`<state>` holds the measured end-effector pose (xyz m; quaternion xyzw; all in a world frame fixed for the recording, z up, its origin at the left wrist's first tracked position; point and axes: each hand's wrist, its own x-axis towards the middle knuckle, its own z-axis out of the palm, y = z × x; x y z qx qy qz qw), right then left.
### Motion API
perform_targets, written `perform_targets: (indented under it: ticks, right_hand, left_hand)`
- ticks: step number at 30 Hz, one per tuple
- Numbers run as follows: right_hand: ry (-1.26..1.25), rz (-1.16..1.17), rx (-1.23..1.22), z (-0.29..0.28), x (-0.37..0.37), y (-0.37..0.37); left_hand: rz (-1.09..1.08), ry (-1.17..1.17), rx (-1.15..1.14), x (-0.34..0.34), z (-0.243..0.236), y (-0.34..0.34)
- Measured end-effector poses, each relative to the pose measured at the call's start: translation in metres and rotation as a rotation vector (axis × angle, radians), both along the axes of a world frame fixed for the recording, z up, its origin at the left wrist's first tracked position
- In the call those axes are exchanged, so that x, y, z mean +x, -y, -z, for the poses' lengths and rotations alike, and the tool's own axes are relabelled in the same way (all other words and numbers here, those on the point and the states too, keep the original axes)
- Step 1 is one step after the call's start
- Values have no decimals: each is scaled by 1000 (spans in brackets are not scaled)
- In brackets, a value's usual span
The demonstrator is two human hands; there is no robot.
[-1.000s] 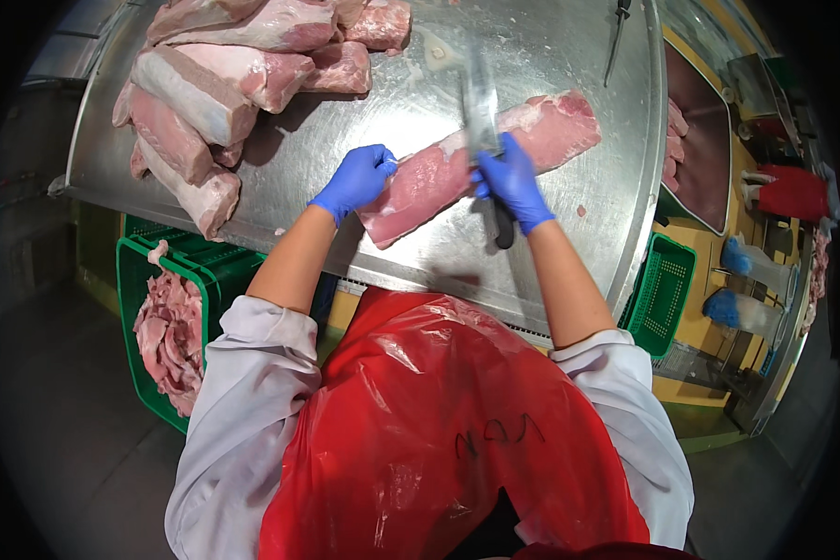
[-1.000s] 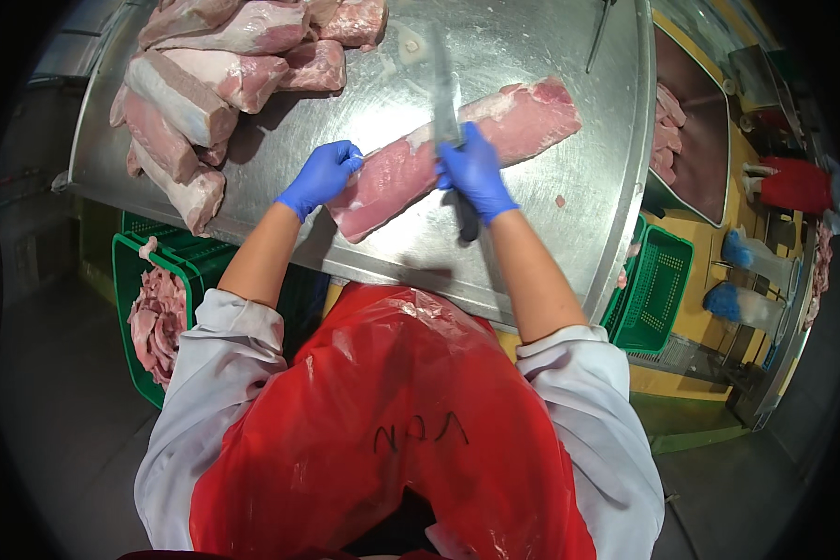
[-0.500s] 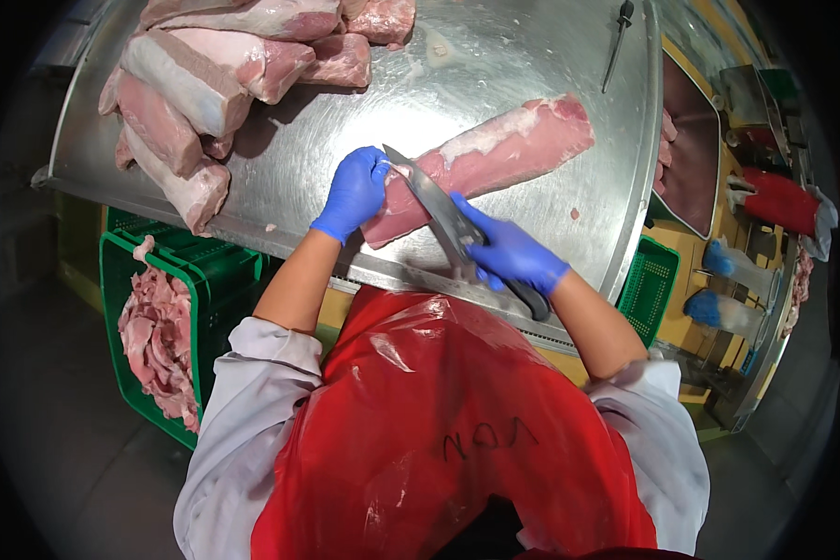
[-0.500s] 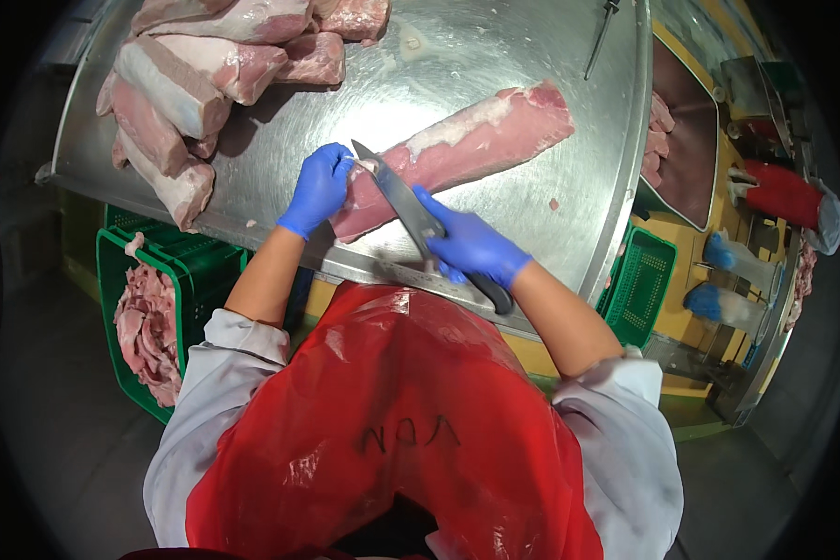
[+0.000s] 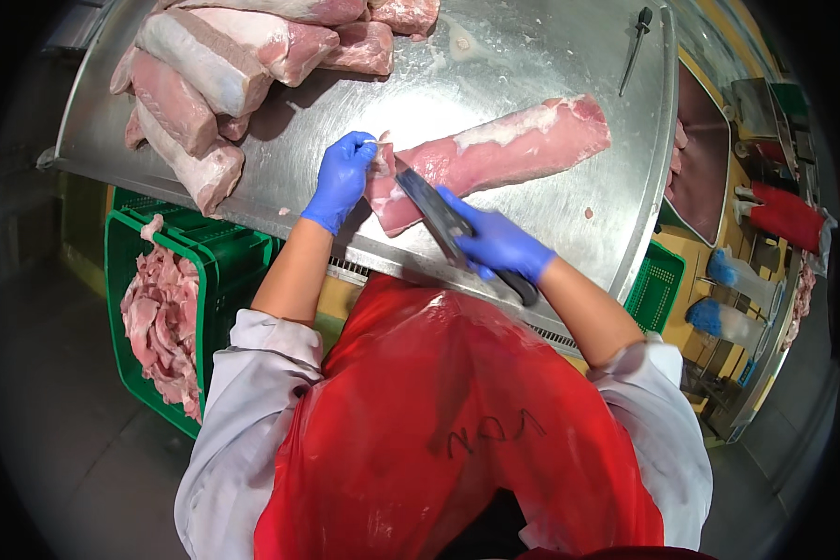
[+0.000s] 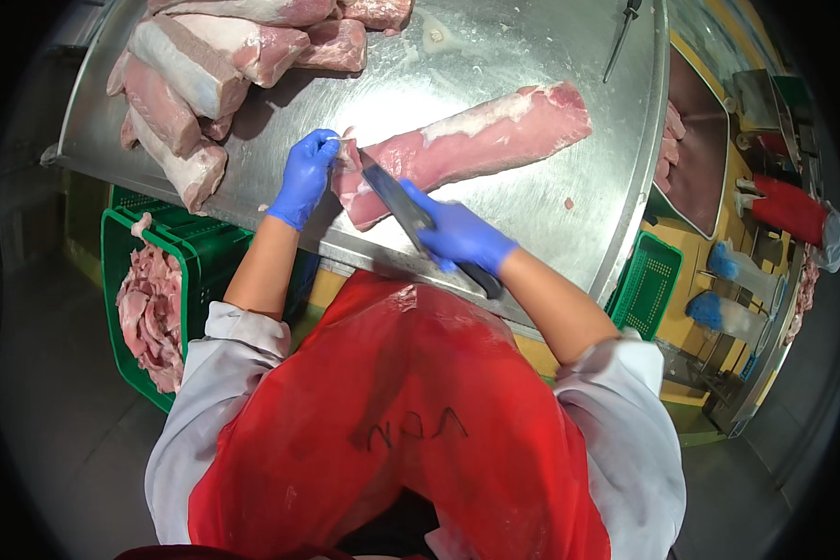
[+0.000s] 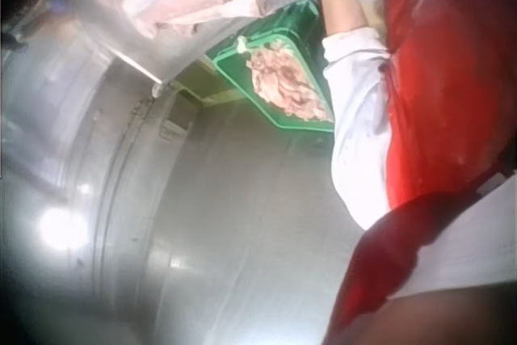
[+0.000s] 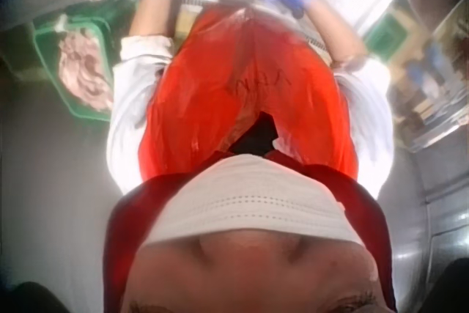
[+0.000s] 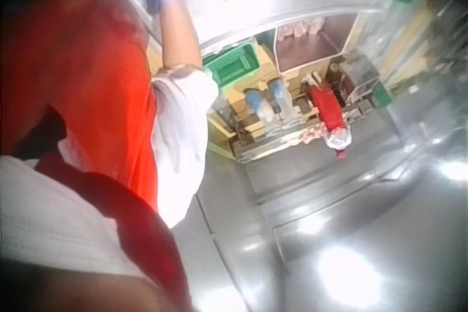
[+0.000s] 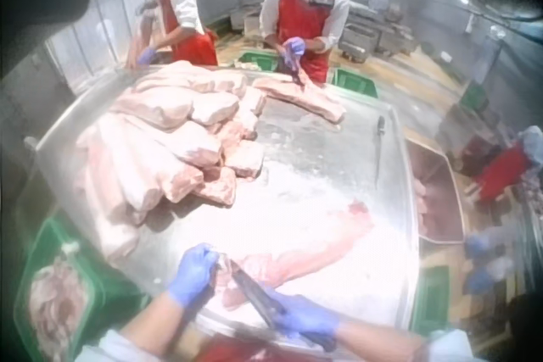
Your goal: The person uses a knife to trim fat and slice large pieces of pork on a stainless steel table. They repeatedly cut strips of fat and place them into a green basket while handling multiple pork loins.
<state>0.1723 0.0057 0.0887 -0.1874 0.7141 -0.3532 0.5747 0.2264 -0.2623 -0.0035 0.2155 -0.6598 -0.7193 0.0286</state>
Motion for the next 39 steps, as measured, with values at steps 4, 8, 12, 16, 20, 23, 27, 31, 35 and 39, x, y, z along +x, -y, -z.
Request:
perform_targets:
  ticks: [4,8,12,16,20,23,27,31,35,39]
  right_hand:
    - [-84,25,-95,35,-17,66]
    - [-74,-176,-86,-1,11,16]
    - [-26,-309,-113,10,24,25]
    - [-56,-208,-188,27,40,52]
    - [-285,23,-250,50,5,29]
    - [-428,-12,-238,61,7,14]
    - [-204,-83,-158,31,40,-42]
    - [-56,-137,-103,13,67,-109]
    - [3,-222,-124,17,49,-167]
    - [-74,252,-223,21,40,-168]
  left_hand:
    - [1,-93,214,11,3,4]
    - [-275,-250,302,44,-1,32]
    - [-324,-496,184,98,-73,59]
    - [-666,-561,88,209,-198,134]
    - [-596,-283,-523,368,-238,221]
    - [-736,396,-1080,400,-215,224]
    - [-883,339,-1389,368,-199,160]
    - [-773,-49,-1385,290,-161,92]
    - [-424,-58,-981,173,-102,2]
    - [-57,121,-917,85,-37,-84]
